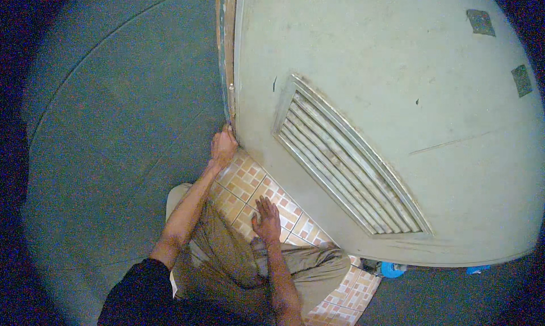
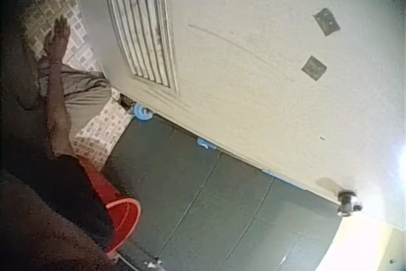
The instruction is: The person uses a tool to scrape along the vertical edge of a door frame while sitting on a tiled floor.
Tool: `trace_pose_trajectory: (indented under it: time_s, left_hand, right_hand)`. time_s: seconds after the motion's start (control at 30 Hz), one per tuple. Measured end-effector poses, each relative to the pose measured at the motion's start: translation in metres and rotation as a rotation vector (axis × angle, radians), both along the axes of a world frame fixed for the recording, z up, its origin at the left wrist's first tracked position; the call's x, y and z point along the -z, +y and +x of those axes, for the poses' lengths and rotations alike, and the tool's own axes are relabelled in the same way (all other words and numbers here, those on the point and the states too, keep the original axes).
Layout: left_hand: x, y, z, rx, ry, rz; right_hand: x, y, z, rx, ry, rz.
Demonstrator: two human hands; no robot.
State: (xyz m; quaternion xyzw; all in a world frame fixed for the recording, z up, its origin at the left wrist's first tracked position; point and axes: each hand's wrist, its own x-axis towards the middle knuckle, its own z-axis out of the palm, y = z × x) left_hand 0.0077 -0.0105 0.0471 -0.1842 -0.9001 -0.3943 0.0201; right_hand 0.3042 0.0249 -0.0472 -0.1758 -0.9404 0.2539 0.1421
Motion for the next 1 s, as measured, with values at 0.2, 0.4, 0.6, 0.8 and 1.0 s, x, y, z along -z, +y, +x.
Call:
trace_pose_trajectory:
  time_s: [0.2,0.4,0.6,0.8,1.0]
  left_hand:
    - [0.018,-0.007,-0.008,0.039,-0.072,-0.091]
    - [0.01,-0.003,-0.009,0.055,-0.114,-0.117]
    - [-0.001,0.0,-0.002,0.018,-0.094,-0.128]
    - [0.047,-0.004,-0.019,-0.024,-0.128,-0.137]
    - [0.001,0.011,-0.002,-0.02,-0.062,0.019]
  right_hand:
    - [-0.001,-0.001,-0.001,-0.007,0.011,-0.002]
    - [0.007,0.002,0.001,-0.014,0.022,0.014]
    - [0.004,0.001,0.002,-0.008,0.026,0.007]
    - [0.006,-0.003,-0.004,-0.025,0.016,0.008]
    - [0.013,0.006,0.008,-0.007,0.018,0.012]
